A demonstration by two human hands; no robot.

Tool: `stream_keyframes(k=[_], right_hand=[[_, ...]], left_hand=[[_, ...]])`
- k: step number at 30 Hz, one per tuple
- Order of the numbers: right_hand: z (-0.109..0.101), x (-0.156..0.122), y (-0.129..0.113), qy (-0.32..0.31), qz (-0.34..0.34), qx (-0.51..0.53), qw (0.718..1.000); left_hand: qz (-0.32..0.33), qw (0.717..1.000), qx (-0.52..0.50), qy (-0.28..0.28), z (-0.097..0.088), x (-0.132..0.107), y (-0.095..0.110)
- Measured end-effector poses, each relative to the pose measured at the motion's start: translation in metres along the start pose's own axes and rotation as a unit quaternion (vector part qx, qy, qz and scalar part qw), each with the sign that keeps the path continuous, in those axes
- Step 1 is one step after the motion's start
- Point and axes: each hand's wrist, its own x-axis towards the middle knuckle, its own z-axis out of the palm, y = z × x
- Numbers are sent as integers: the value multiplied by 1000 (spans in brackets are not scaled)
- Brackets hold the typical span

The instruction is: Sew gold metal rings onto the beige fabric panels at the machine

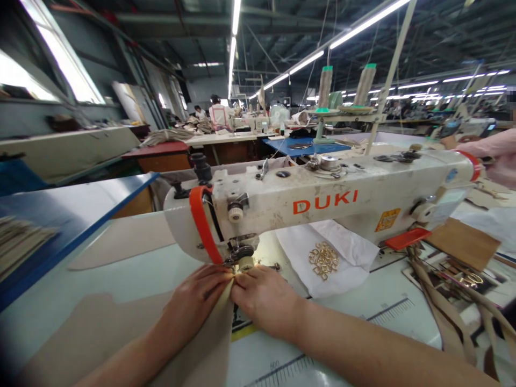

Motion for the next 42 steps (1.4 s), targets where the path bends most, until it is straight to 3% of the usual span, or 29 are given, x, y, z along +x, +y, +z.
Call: stream_keyframes(k=[6, 20, 24, 32, 37, 42], right_hand=[[3, -1, 1, 13, 1, -14, 1000], [5, 0, -1, 24, 12, -21, 999], [4, -5, -3, 33, -13, -13, 999], [-2, -9, -9, 0, -38, -5, 999], [-2, -9, -8, -6, -39, -2, 999], [-2, -8, -8, -4, -37, 1, 999]], left_hand=[[-27, 999, -21, -7, -3, 3, -1], [-21, 1000, 8, -5, -4, 3, 0], [-9, 999, 26, -42, -7, -5, 5], [-61, 987, 68, -132, -12, -16, 14], [-73, 983, 67, -155, -13, -13, 16], [-43, 984, 77, -155, -9, -18, 9]])
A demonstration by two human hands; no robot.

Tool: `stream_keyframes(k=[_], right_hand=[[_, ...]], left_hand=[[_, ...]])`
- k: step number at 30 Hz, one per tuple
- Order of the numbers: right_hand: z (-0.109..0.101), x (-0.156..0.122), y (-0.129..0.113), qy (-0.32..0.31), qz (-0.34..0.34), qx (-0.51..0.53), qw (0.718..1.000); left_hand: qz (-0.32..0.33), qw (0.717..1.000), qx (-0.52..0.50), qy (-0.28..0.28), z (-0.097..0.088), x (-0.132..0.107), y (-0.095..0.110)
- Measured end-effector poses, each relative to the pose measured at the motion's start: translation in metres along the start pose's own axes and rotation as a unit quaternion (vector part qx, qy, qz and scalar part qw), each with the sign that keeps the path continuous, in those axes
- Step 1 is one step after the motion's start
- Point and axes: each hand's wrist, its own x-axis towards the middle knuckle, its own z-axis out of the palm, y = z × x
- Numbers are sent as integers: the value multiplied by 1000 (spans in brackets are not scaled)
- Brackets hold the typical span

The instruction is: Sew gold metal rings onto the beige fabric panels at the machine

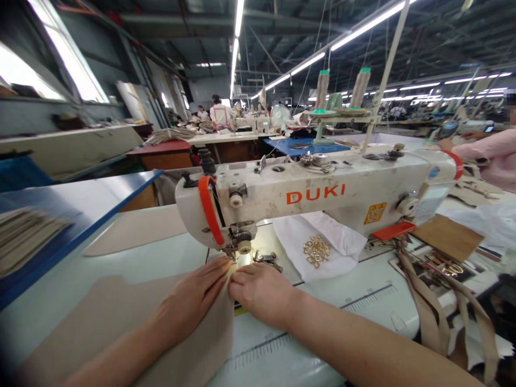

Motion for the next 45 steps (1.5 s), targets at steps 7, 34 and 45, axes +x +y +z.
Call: stream_keyframes(k=[7, 34, 45], right_hand=[[-2, 1, -3, -5, 10, -7, 1000], [3, 7, 4, 8, 11, -7, 1000], [3, 5, 1, -2, 17, 14, 1000]], left_hand=[[63, 998, 20, 9, 9, -4, -7], [51, 997, 27, 45, 0, 6, -5], [17, 999, 39, 30, -2, 4, 1]])
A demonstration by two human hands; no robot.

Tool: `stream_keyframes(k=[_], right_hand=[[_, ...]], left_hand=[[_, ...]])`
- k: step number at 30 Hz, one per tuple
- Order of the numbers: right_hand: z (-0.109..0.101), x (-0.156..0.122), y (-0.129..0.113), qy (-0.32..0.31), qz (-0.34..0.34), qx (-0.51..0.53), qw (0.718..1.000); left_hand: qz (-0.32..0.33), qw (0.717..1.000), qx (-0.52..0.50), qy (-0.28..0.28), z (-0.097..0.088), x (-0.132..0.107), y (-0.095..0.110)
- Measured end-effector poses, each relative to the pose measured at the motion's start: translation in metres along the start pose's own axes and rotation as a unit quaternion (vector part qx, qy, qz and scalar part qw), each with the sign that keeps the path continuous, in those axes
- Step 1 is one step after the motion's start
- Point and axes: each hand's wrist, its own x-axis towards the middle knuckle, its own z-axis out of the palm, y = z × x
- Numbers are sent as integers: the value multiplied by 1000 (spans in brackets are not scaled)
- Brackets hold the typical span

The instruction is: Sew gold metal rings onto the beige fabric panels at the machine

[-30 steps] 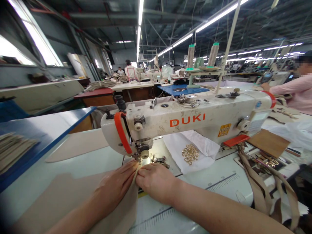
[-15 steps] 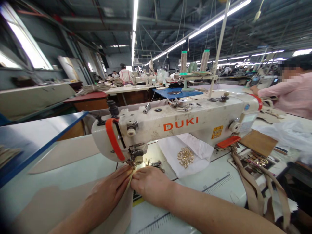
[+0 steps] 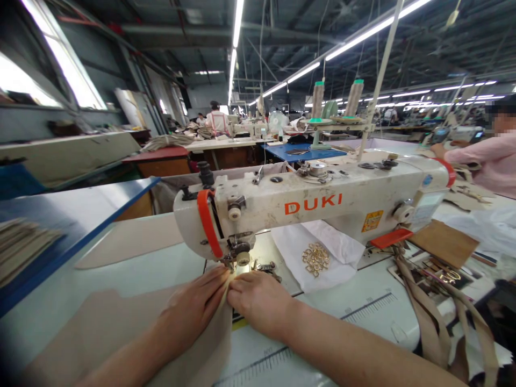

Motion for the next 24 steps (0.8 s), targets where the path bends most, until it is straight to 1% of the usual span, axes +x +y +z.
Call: stream_keyframes(k=[6, 9, 13, 15, 18, 20, 22, 24], right_hand=[[0, 0, 1, 4, -1, 9, 1000], [2, -1, 0, 14, -14, 10, 1000], [6, -3, -11, 38, -87, 16, 995], [8, -3, -19, 48, -120, 14, 992], [8, -4, -28, 75, -137, 24, 987], [7, -5, -30, 93, -136, 45, 985], [7, -8, -29, 111, -132, 66, 983], [7, -10, -27, 126, -123, 80, 981]], left_hand=[[-9, 1000, -16, 1, -1, 6, 3], [-20, 1000, -19, 4, -3, -1, 5], [-26, 999, -19, 12, -12, -31, 14], [-43, 999, -18, 3, -19, -46, 20], [-82, 996, -31, -18, -31, -60, 29], [-98, 995, -34, -8, -38, -67, 33], [-69, 997, -19, 12, -41, -80, 36], [-6, 999, 18, 35, -37, -103, 36]])
